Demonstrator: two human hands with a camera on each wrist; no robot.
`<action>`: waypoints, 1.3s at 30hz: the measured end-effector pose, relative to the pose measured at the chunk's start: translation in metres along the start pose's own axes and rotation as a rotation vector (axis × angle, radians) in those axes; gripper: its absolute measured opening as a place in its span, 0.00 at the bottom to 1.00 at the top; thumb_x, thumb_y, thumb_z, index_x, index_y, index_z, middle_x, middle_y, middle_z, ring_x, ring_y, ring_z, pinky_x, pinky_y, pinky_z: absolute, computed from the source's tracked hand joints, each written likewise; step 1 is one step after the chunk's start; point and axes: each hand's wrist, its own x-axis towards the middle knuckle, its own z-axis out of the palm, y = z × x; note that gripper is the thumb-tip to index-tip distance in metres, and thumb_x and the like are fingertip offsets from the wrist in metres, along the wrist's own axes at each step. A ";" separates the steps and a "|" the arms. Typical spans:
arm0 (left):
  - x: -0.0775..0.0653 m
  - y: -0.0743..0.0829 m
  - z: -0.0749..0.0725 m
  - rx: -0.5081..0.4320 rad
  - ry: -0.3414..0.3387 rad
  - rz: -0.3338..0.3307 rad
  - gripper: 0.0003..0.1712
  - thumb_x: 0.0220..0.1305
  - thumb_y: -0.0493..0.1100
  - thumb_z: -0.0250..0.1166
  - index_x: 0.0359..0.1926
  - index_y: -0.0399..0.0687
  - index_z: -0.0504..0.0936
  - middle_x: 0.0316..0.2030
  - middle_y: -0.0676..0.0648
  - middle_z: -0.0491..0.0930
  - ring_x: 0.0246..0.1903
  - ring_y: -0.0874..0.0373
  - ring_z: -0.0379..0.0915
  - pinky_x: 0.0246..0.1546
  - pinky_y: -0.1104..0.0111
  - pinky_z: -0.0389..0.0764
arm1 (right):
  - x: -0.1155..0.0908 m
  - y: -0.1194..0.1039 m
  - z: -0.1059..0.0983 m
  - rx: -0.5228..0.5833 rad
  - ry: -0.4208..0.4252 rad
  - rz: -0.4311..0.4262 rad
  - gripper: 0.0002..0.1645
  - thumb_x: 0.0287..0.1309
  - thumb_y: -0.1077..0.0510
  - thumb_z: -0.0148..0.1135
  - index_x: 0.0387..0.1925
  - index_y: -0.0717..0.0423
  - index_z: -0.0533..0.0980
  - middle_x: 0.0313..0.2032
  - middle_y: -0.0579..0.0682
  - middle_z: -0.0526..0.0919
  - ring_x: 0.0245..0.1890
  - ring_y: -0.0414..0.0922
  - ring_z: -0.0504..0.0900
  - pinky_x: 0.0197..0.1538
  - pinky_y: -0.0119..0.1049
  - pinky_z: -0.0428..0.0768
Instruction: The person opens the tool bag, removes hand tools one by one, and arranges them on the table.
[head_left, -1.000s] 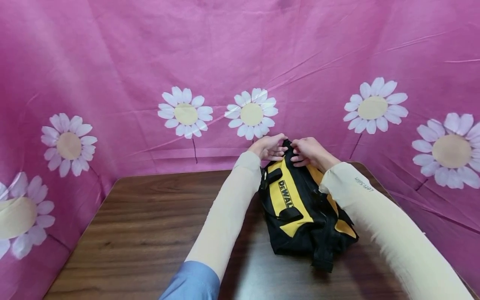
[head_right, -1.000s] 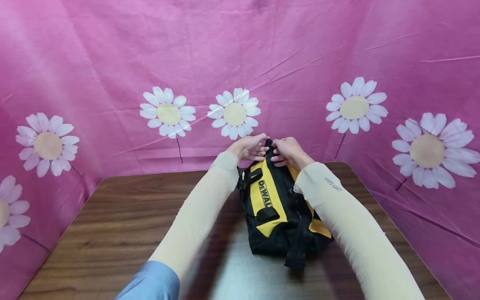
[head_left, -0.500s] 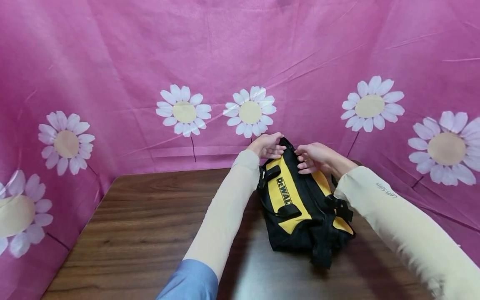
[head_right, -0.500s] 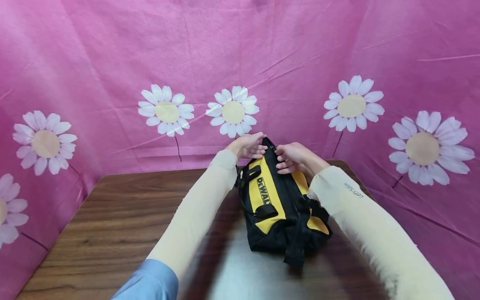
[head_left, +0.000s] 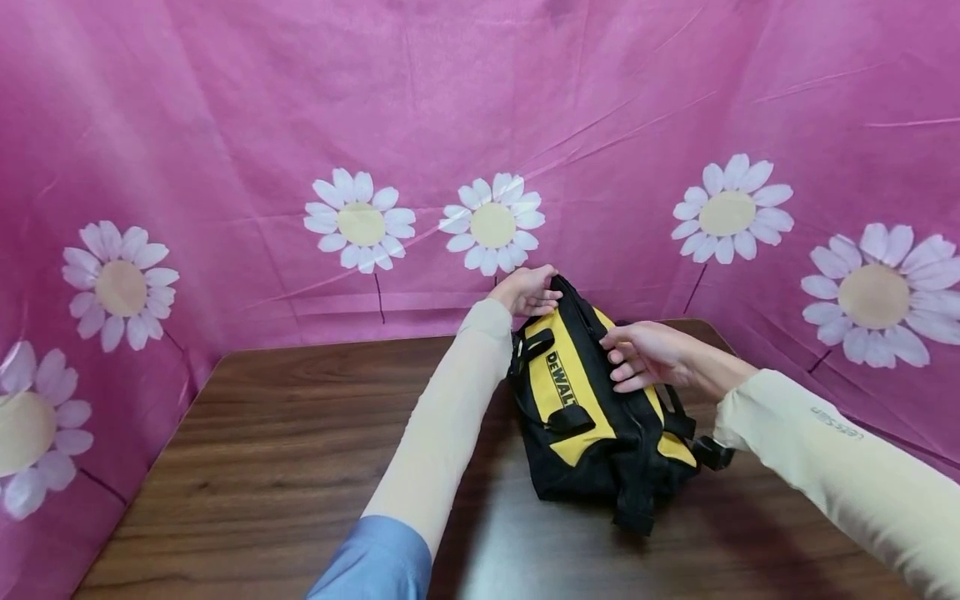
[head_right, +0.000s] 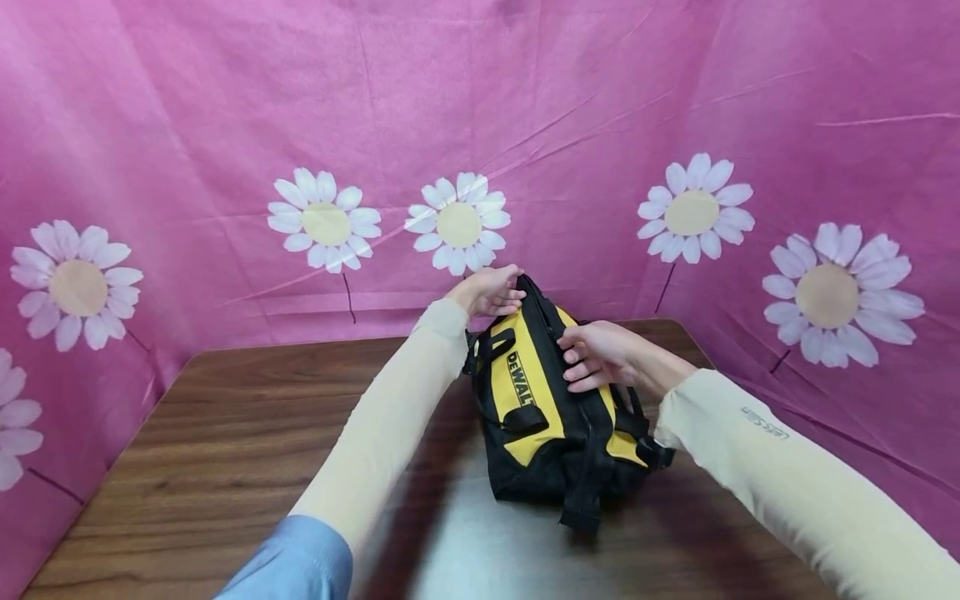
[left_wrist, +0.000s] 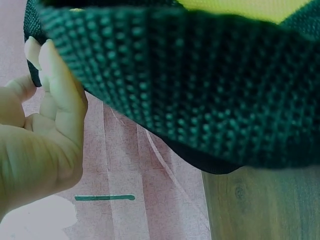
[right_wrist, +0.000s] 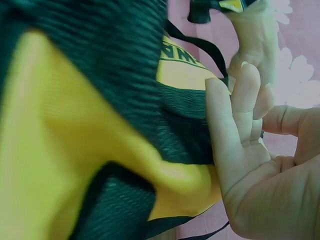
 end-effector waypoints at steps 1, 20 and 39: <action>0.001 0.000 0.000 -0.002 0.004 -0.001 0.20 0.75 0.50 0.54 0.62 0.49 0.74 0.28 0.47 0.84 0.24 0.58 0.80 0.27 0.71 0.85 | -0.003 0.002 0.000 -0.004 -0.005 0.000 0.15 0.73 0.54 0.48 0.50 0.62 0.64 0.29 0.45 0.75 0.28 0.42 0.82 0.44 0.44 0.88; 0.002 0.003 0.002 -0.036 0.038 0.018 0.15 0.77 0.50 0.53 0.37 0.43 0.72 0.30 0.46 0.85 0.23 0.56 0.79 0.33 0.69 0.87 | -0.050 0.019 0.001 -0.066 -0.028 -0.063 0.22 0.74 0.54 0.48 0.59 0.64 0.61 0.25 0.45 0.76 0.29 0.44 0.87 0.28 0.30 0.83; -0.087 -0.010 0.017 0.304 -0.192 -0.045 0.24 0.71 0.58 0.64 0.41 0.39 0.85 0.29 0.47 0.83 0.24 0.57 0.76 0.28 0.69 0.83 | -0.041 0.032 0.003 0.020 -0.031 -0.068 0.23 0.74 0.51 0.52 0.59 0.62 0.64 0.25 0.46 0.78 0.24 0.41 0.84 0.35 0.38 0.88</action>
